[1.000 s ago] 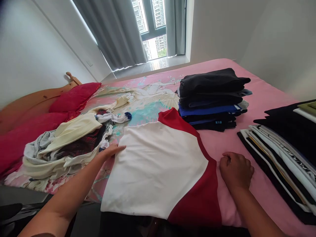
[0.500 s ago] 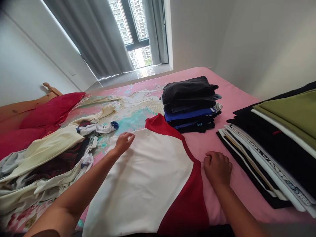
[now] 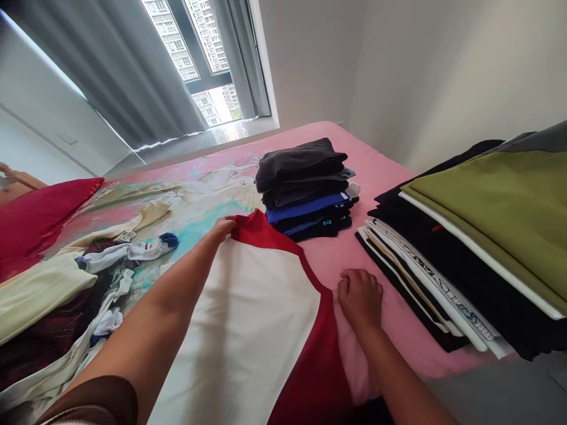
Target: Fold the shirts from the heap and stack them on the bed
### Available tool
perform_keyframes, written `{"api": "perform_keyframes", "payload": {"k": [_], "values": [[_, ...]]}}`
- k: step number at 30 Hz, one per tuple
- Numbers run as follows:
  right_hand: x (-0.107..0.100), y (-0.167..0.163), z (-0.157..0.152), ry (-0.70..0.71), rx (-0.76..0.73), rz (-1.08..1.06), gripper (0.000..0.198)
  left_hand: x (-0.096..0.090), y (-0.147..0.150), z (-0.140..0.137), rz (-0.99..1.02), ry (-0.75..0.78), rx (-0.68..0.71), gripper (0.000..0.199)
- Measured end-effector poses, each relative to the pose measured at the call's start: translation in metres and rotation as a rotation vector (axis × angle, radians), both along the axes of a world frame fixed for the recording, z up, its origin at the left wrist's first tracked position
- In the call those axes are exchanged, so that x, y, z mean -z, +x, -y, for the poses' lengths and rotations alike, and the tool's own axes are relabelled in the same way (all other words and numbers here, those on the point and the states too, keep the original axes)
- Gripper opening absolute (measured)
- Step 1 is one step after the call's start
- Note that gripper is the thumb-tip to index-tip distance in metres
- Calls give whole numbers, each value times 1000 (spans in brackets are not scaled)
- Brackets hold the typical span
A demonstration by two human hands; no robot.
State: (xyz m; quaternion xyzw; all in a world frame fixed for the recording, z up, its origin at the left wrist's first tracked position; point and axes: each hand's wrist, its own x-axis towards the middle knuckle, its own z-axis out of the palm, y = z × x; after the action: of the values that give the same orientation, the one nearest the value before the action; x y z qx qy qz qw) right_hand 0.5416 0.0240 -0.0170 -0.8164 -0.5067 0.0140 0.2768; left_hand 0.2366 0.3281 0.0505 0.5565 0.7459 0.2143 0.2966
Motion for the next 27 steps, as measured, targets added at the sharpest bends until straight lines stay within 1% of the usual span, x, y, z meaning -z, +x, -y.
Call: {"api": "perform_keyframes", "payload": {"k": [5,7,9,11,13,16,18,20,22,25,27], "values": [[-1,0,-2,21,-1,13,17,2,-4,2,-316,123,77,55],[0,0,-2,23,-1,20,17,2,1,1,-406,178,174,51],[0,1,-2,18,1,25,16,2,10,-2,-461,201,304,42],[1,2,-2,17,5,24,16,3,22,-7,-502,180,400,35],[1,2,-2,20,3,15,16,3,31,-12,-544,143,440,30],[1,2,-2,26,-2,6,15,0,36,-18,-579,88,444,22],[0,2,-3,29,1,4,15,-4,34,-20,-579,80,421,17],[0,2,-3,34,3,3,15,-8,32,-21,-563,108,367,19],[0,1,-3,36,4,5,14,-12,33,-20,-536,156,294,26],[0,1,-3,34,5,12,14,-15,44,-7,-491,249,213,37],[0,1,-3,37,3,9,14,-13,55,15,-459,327,220,38]]}}
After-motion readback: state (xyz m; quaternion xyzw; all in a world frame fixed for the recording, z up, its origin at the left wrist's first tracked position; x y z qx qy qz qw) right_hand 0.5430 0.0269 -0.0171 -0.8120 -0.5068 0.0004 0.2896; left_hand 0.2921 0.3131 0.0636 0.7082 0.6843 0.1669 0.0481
